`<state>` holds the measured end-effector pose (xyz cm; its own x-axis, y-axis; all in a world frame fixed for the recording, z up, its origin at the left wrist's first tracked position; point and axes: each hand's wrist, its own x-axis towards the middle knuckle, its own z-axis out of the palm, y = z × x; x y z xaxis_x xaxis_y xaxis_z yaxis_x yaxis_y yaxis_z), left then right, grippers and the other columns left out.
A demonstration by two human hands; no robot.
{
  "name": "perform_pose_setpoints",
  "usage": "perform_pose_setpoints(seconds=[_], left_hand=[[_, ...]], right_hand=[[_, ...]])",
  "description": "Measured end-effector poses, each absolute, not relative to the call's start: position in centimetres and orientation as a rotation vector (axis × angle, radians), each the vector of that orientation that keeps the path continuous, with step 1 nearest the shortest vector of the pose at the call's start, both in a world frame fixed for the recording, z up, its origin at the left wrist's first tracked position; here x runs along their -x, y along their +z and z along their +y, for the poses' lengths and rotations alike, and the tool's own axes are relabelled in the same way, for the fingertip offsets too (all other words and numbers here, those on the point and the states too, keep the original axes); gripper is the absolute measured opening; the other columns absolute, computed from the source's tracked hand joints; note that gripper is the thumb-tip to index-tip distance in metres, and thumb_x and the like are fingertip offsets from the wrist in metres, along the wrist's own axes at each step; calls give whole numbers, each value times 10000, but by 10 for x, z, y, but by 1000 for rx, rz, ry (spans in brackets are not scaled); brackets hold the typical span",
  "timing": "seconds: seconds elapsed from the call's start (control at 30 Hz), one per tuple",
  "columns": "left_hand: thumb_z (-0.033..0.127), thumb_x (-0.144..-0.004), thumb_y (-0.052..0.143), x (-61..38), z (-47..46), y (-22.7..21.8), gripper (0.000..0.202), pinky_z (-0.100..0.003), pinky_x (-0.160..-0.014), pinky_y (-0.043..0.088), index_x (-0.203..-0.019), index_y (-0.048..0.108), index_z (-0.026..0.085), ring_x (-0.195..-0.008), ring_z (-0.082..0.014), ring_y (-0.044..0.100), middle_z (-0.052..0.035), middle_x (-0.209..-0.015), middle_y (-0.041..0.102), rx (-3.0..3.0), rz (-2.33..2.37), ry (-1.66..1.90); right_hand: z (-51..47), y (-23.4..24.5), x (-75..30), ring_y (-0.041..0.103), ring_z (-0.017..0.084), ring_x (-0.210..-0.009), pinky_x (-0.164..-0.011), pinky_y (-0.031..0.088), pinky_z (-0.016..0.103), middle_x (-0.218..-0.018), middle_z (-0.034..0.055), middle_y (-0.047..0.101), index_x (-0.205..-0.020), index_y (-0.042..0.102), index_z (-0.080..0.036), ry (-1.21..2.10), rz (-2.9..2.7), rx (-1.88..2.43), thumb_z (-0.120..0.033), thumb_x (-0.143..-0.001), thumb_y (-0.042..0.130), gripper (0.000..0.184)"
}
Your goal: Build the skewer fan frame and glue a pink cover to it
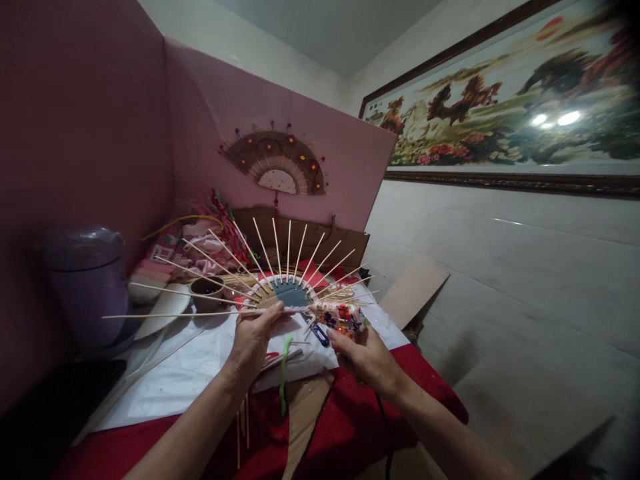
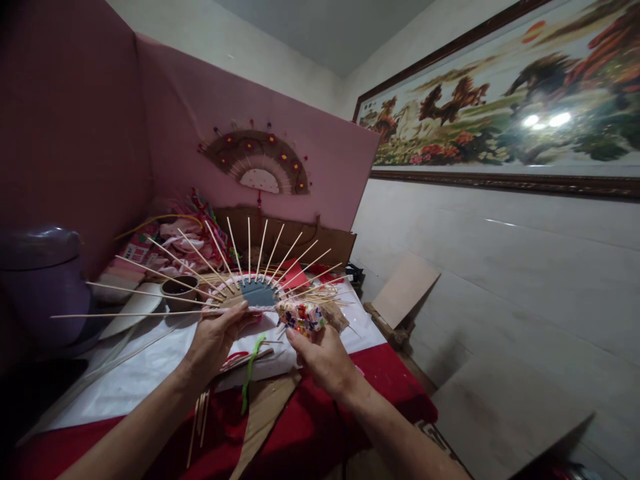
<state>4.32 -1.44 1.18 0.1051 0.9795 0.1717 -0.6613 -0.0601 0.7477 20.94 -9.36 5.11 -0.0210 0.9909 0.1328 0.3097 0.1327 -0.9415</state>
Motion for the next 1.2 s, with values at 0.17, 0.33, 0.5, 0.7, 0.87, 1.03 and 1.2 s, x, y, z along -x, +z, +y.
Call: perform_pose_setpoints(seconds=[0.17, 0.33, 0.5, 0.7, 0.87, 1.03, 1.2], left_hand=[[198, -621, 711, -43, -18, 15, 124, -321, -708, 517, -680, 689, 91, -660, -180, 653, -83, -694, 703, -826, 474, 1434], [199, -642, 696, -42, -19, 16, 122, -334, -727, 513, -686, 687, 84, -668, -180, 652, -90, -698, 705, -814, 486, 1416], [189, -621, 709, -42, -17, 14, 111, -314, -706, 518, -658, 692, 86, -649, -175, 650, -85, -676, 702, -795, 491, 1420], [183, -613, 717, -42, -15, 14, 110, -331, -725, 519, -673, 693, 94, -675, -185, 653, -93, -714, 707, -785, 489, 1426], [182, -624, 712, -41, -15, 14, 105, -326, -722, 522, -667, 692, 88, -673, -182, 652, -92, -699, 705, -790, 480, 1418], [183, -623, 713, -41, -15, 12, 107, -352, -723, 523, -677, 686, 94, -658, -186, 652, -79, -686, 704, -779, 495, 1415], [181, -618, 717, -41, -15, 13, 100, -336, -715, 521, -650, 680, 94, -646, -178, 651, -73, -668, 699, -787, 497, 1437]], right_hand=[[-95, 54, -198, 363, 81, -384, -362, 270, 214, -424, -47, 420, -634, 533, -178, 978, -1477, 1318, -472, -738, 558, 313], [-94, 52, -201, 374, 81, -406, -382, 280, 214, -455, -45, 430, -612, 502, -183, 954, -1486, 1314, -450, -742, 563, 303], [-94, 50, -213, 362, 81, -383, -372, 272, 217, -411, -45, 402, -549, 464, -184, 900, -1515, 1369, -454, -768, 531, 354], [-97, 50, -219, 343, 81, -380, -366, 255, 223, -396, -36, 402, -492, 442, -190, 871, -1512, 1387, -468, -770, 525, 402], [-96, 48, -216, 352, 78, -381, -376, 262, 219, -415, -42, 412, -541, 458, -186, 876, -1529, 1384, -449, -788, 513, 364], [-93, 47, -214, 349, 76, -383, -380, 267, 217, -433, -48, 403, -562, 461, -185, 889, -1536, 1373, -437, -795, 510, 347], [-93, 47, -218, 336, 76, -378, -378, 252, 223, -408, -43, 391, -517, 430, -191, 861, -1540, 1401, -439, -802, 496, 383]])
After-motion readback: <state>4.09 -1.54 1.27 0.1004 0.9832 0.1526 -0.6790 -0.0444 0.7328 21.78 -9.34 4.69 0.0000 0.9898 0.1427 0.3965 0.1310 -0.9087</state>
